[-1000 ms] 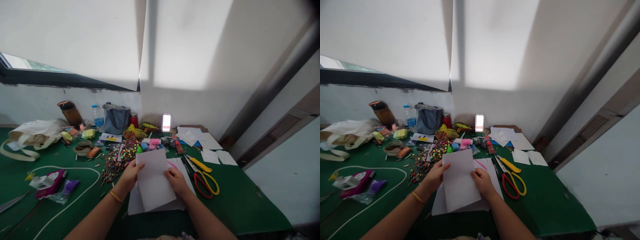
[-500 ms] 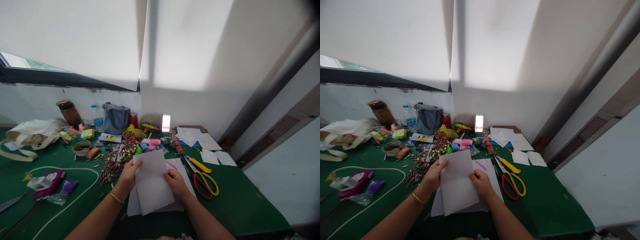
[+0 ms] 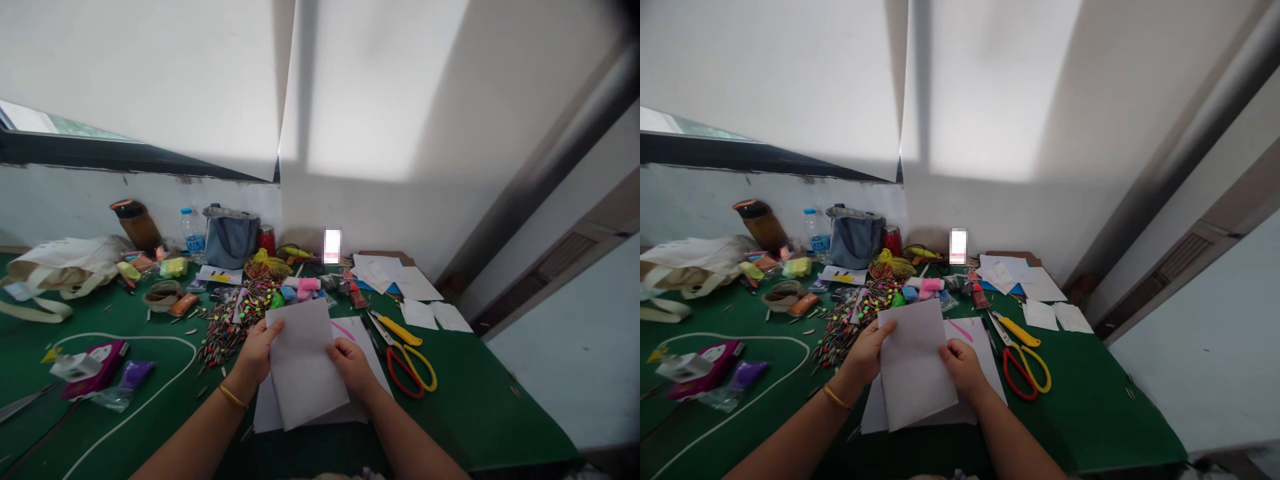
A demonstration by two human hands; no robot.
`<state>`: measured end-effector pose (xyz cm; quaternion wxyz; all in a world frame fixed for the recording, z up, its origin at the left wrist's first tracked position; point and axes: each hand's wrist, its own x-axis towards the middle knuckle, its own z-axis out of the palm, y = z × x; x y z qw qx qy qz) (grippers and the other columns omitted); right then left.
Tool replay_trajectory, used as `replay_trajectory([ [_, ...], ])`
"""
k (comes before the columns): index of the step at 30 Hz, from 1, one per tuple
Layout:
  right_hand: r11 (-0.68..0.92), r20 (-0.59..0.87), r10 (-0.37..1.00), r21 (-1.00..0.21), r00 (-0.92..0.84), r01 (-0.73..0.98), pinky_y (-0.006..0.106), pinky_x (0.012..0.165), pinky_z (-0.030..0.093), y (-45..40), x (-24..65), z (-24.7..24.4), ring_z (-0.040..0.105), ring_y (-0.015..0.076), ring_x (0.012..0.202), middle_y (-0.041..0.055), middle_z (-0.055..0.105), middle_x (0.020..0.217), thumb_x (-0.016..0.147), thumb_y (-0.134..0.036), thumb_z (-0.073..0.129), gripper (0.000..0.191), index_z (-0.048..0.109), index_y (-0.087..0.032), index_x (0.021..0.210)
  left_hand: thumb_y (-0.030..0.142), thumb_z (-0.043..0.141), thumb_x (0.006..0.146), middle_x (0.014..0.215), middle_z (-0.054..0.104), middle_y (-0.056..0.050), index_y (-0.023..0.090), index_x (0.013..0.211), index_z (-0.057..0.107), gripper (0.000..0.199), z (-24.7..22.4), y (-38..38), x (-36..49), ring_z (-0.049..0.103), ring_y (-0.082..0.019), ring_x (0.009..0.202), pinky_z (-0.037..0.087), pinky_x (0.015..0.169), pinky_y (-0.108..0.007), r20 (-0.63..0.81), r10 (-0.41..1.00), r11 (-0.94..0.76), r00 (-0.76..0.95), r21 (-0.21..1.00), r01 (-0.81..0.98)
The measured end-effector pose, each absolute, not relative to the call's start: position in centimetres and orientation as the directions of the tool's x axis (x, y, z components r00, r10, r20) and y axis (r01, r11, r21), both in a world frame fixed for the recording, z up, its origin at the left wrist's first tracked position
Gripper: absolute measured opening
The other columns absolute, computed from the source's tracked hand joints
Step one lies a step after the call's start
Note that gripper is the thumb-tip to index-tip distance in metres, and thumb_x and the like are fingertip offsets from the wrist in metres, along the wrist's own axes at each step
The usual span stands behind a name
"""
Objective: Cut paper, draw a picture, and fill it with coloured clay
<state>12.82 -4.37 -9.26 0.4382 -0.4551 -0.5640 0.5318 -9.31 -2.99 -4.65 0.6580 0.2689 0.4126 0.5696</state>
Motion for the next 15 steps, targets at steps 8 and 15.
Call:
replay_trajectory([
  [8,0.011,0.007,0.972,-1.0,-0.234,0.016,0.026,0.057,0.037,-4.42,12.81,-9.29,0.047,0.0152,0.062,-0.0012,0.055,0.068,0.079,-0.053,0.062,0.034,0.058,-0.019,0.075,0.028,0.084,0.064,0.086,0.076,-0.01,0.014,0.1,0.068,0.042,-4.33,-3.07,-9.21,0.072,-0.025,0.071,0.058,0.068,-0.035,-0.244,0.97,0.2,-0.015,0.828,-0.524],
  [15,0.021,0.016,0.973,-1.0,-0.232,0.02,0.026,0.057,0.036,-4.24,12.91,-9.48,0.046,0.0147,0.062,-0.0012,0.054,0.068,0.079,-0.054,0.062,0.036,0.057,-0.019,0.075,0.028,0.084,0.064,0.086,0.076,-0.01,0.012,0.102,0.067,0.045,-4.02,-3.04,-9.08,0.071,-0.024,0.07,0.058,0.066,-0.033,-0.239,0.971,0.202,-0.001,0.823,-0.53],
])
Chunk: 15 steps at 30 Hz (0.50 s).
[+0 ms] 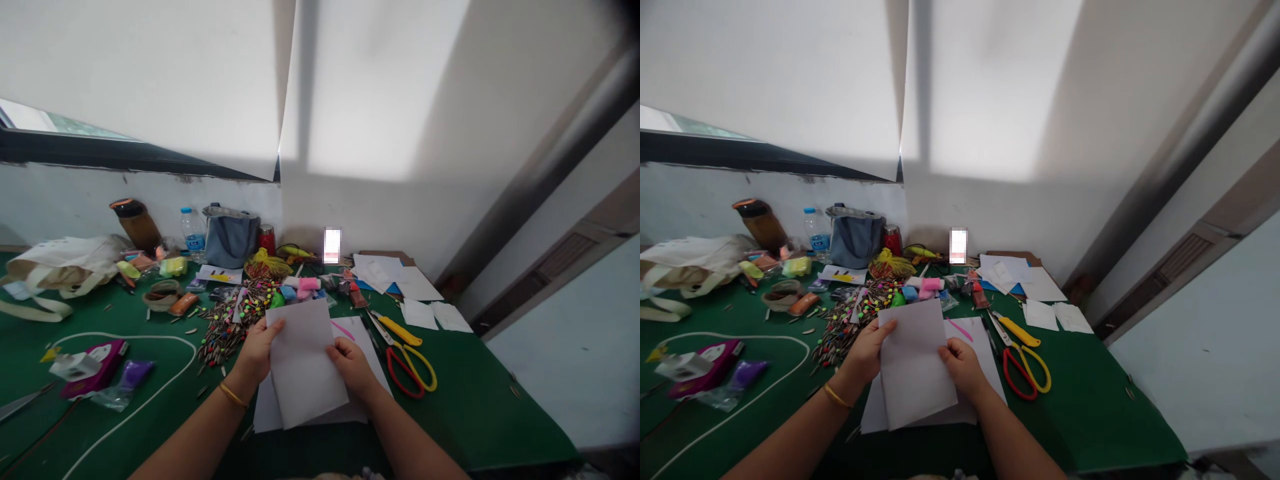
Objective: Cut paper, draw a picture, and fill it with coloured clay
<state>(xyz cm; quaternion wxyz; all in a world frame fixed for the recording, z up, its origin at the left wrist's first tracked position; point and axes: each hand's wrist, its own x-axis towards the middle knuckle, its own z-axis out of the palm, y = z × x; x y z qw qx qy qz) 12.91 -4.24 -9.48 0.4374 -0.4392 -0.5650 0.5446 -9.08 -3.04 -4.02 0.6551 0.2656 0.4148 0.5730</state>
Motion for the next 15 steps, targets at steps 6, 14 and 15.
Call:
replay_trajectory([
  [6,0.008,0.008,0.973,-1.0,-0.231,0.0,0.025,0.055,0.034,-4.0,13.0,-10.1,0.044,0.0139,0.06,-0.0019,0.052,0.066,0.078,-0.056,0.062,0.038,0.056,-0.019,0.074,0.026,0.084,0.064,0.086,0.076,-0.01,0.013,0.103,0.066,0.045,-4.2,-2.9,-8.9,0.072,-0.023,0.069,0.058,0.065,-0.032,-0.241,0.97,0.202,-0.005,0.821,-0.535],
  [14,0.042,0.029,0.981,-0.997,-0.19,0.063,0.024,0.054,0.031,-3.7,13.2,-10.1,0.04,0.0128,0.06,-0.0027,0.047,0.064,0.08,-0.052,0.06,0.035,0.054,-0.018,0.07,0.04,0.078,0.073,0.086,0.075,-0.01,0.011,0.095,0.069,0.038,-4.1,-1.5,-10.0,0.068,-0.019,0.066,0.056,0.061,-0.028,-0.199,0.98,0.188,0.031,0.851,-0.491],
  [15,0.041,0.029,0.982,-0.997,-0.188,0.06,0.024,0.053,0.031,-3.6,13.2,-10.1,0.04,0.0127,0.059,-0.0027,0.048,0.064,0.081,-0.052,0.06,0.035,0.055,-0.018,0.071,0.043,0.078,0.073,0.086,0.075,-0.01,0.011,0.095,0.069,0.039,-4.0,-1.4,-10.2,0.068,-0.018,0.066,0.055,0.062,-0.028,-0.195,0.98,0.193,0.044,0.862,-0.47],
])
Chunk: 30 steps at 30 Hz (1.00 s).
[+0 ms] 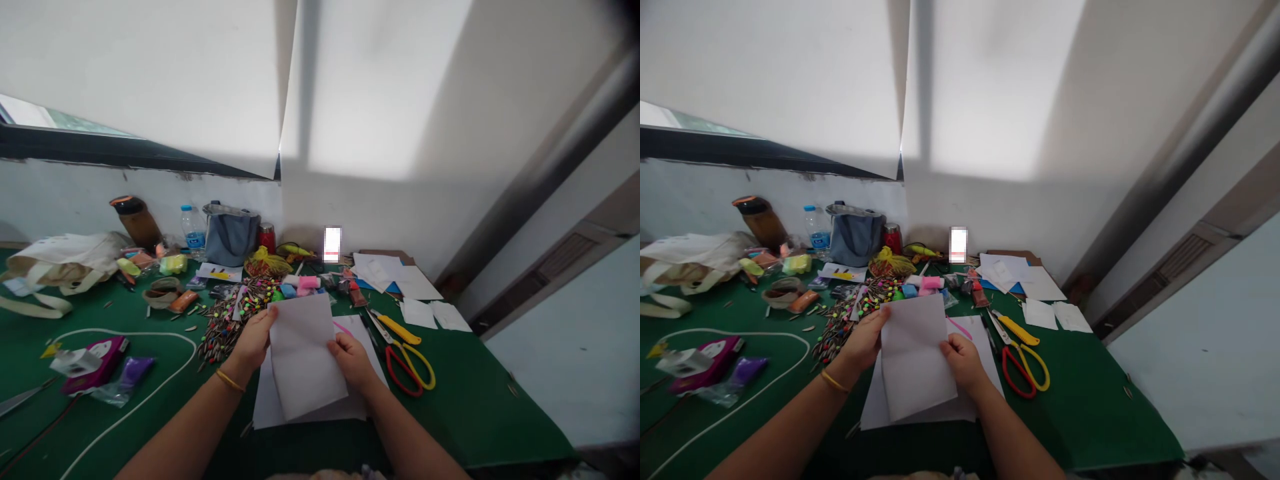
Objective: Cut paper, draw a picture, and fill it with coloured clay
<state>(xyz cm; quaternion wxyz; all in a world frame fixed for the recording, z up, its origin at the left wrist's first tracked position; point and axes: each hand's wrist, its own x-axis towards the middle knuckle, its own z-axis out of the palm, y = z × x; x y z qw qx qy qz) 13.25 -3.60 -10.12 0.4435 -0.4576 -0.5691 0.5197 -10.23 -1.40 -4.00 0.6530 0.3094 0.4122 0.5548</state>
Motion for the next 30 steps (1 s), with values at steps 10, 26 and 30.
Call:
replay_trajectory([
  [10,0.095,0.089,0.992,-0.993,-0.085,0.069,0.025,0.054,0.035,-3.4,14.3,-9.6,0.044,0.0144,0.061,-0.0004,0.054,0.067,0.081,-0.051,0.06,0.034,0.059,-0.019,0.074,0.05,0.085,0.055,0.077,0.07,-0.006,0.011,0.085,0.07,0.052,-6.5,-3.7,-9.4,0.063,-0.016,0.066,0.048,0.06,-0.025,-0.325,0.933,0.344,0.152,0.931,-0.123],
  [26,-0.016,-0.022,0.999,-0.992,0.047,-0.125,0.024,0.05,0.034,-2.1,15.1,-12.4,0.043,0.0126,0.054,-0.0034,0.055,0.062,0.078,-0.055,0.064,0.037,0.058,-0.019,0.076,0.028,0.074,0.056,0.079,0.068,0.0,0.024,0.072,0.066,0.018,-3.7,-10.7,-16.2,0.061,-0.023,0.074,0.031,0.057,-0.028,-0.482,0.836,-0.151,0.263,0.258,0.954],
  [30,-0.018,-0.021,0.999,-0.997,0.042,-0.077,0.024,0.051,0.035,-2.0,15.1,-12.2,0.043,0.0124,0.054,-0.0034,0.053,0.062,0.078,-0.055,0.063,0.037,0.056,-0.019,0.076,0.027,0.062,0.073,0.086,0.069,-0.002,0.023,0.078,0.065,0.006,-5.0,-8.9,-18.3,0.063,-0.023,0.081,0.037,0.064,-0.03,-0.346,0.918,-0.115,0.194,0.236,0.965],
])
